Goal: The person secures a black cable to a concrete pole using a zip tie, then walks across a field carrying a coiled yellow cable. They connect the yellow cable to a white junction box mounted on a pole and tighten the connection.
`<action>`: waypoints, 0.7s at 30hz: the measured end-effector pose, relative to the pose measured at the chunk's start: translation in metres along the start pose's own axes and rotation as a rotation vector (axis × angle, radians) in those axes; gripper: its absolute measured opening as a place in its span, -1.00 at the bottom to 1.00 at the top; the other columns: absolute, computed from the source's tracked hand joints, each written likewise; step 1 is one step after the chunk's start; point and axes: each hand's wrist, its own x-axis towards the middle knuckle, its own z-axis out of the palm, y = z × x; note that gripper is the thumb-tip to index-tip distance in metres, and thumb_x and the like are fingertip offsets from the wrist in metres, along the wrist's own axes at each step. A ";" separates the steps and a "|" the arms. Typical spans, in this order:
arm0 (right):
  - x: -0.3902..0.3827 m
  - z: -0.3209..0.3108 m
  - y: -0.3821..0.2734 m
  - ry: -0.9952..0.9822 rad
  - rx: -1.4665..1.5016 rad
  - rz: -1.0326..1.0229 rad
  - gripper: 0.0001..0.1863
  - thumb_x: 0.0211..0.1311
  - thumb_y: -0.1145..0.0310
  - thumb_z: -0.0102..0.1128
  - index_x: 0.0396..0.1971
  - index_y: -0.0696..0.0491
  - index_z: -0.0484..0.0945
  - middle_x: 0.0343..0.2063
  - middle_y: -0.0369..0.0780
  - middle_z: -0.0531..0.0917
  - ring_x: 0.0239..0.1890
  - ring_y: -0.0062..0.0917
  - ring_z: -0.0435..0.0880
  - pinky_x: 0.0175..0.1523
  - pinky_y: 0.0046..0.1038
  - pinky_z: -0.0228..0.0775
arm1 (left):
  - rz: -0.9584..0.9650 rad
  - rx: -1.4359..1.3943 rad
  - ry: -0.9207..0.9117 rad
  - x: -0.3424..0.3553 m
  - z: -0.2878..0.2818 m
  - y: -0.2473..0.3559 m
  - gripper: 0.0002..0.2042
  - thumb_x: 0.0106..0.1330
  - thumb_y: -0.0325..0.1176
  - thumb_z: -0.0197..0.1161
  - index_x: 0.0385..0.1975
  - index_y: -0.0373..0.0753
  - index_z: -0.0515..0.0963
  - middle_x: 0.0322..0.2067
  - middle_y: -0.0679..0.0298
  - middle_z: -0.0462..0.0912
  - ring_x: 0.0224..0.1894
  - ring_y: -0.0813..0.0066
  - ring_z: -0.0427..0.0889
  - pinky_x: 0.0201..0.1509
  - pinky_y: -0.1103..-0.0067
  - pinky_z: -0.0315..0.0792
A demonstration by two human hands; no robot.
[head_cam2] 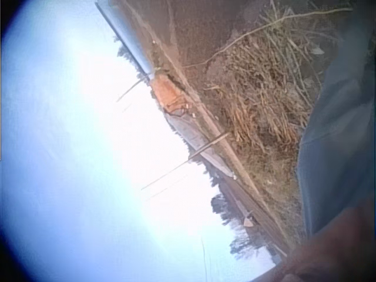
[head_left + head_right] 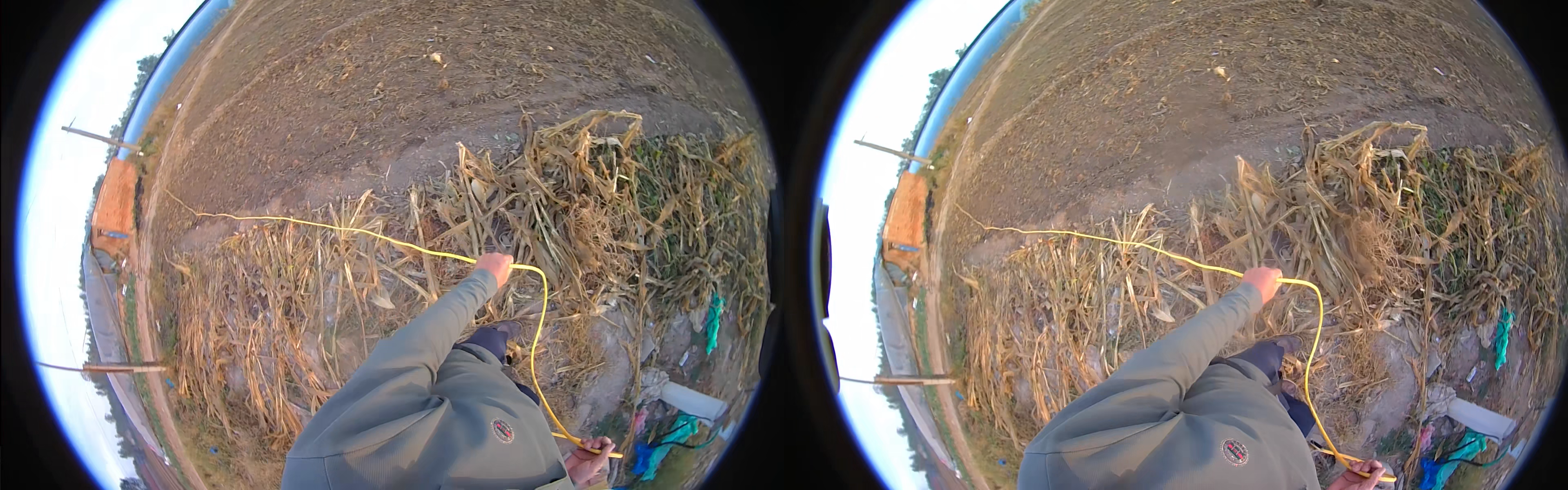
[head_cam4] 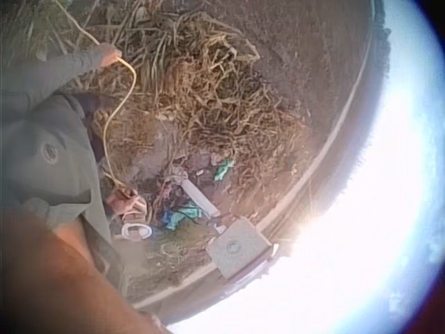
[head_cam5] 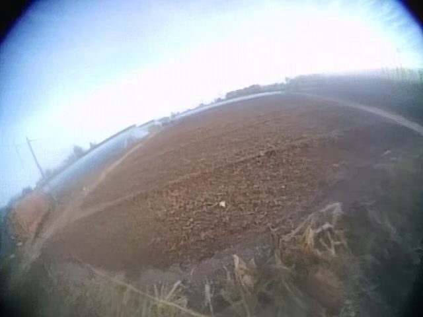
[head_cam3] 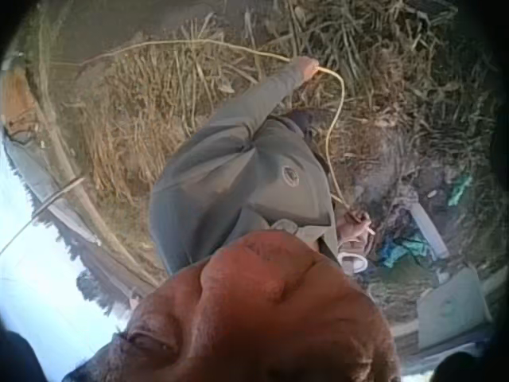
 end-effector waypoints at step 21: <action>0.283 -0.163 -0.152 -0.370 0.006 -0.251 -0.77 0.49 0.25 0.06 -0.21 0.12 0.54 -0.41 -0.31 0.54 -0.35 -0.60 0.52 -0.15 -0.48 0.40 | -0.270 0.051 0.410 -0.125 0.065 0.110 -0.85 0.26 -0.23 0.29 -0.28 -0.13 0.65 -0.29 0.19 0.64 -0.11 0.08 0.58 0.05 0.23 0.44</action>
